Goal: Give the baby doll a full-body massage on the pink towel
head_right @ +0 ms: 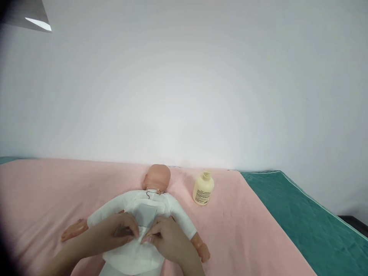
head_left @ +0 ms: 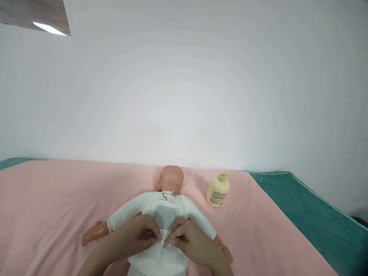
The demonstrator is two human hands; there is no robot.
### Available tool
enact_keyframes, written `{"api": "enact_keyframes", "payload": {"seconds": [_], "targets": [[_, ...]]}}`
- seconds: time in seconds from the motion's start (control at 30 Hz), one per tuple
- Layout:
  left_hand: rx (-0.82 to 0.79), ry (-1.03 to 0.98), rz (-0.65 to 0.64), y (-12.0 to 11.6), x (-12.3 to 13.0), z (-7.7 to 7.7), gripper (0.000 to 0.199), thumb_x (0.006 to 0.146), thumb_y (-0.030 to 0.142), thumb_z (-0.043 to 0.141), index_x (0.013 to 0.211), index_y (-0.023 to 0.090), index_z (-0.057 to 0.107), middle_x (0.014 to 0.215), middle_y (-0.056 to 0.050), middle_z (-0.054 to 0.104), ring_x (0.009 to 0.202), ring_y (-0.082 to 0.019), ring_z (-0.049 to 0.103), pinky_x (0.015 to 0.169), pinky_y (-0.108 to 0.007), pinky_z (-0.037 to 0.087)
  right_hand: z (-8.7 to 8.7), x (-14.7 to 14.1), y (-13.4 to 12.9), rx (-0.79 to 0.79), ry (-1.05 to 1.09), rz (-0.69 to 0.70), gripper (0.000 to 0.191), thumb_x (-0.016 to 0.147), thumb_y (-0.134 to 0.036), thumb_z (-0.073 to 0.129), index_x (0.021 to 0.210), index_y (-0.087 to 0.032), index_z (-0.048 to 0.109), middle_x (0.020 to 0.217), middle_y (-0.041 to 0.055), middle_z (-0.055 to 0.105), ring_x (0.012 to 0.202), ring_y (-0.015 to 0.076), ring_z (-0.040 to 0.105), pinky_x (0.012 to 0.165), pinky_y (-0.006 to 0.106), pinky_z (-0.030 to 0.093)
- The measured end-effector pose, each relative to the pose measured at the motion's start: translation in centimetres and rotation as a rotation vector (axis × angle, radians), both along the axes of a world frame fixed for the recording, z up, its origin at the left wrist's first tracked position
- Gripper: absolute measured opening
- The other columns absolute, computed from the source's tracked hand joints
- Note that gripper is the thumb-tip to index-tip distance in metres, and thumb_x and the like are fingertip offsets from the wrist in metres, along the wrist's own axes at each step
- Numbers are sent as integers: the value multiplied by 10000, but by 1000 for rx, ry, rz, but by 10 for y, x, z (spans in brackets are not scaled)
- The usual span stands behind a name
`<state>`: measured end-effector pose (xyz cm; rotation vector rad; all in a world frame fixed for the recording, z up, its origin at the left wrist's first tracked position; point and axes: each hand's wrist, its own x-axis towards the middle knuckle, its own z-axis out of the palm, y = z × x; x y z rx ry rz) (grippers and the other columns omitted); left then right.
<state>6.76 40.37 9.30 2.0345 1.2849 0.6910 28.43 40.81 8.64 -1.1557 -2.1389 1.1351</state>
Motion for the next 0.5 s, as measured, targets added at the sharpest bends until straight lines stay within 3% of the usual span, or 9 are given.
{"api": "enact_keyframes", "payload": {"seconds": [0.1,0.23,0.5], "targets": [[-84,-5,-98,3,0,6,249,771,228,488,835,258,727,854,20,723,822,-190,641,746,-253,484,2,1,3,-17,23,-15,276,847,-149,510,866,-258,762,843,6,614,797,158,585,699,249,438],[-53,-11,-58,9,2,9,259,777,219,473,855,248,719,854,22,717,807,-180,634,707,-237,466,3,3,8,-1,57,-79,260,879,-187,482,891,-223,740,871,14,616,847,167,581,719,253,436],[-57,27,-93,19,2,-14,236,756,239,496,809,241,725,823,13,708,772,-178,638,665,-244,464,-8,-4,6,29,45,-77,292,863,-120,470,872,-233,739,906,12,594,897,152,586,825,258,429]]}}
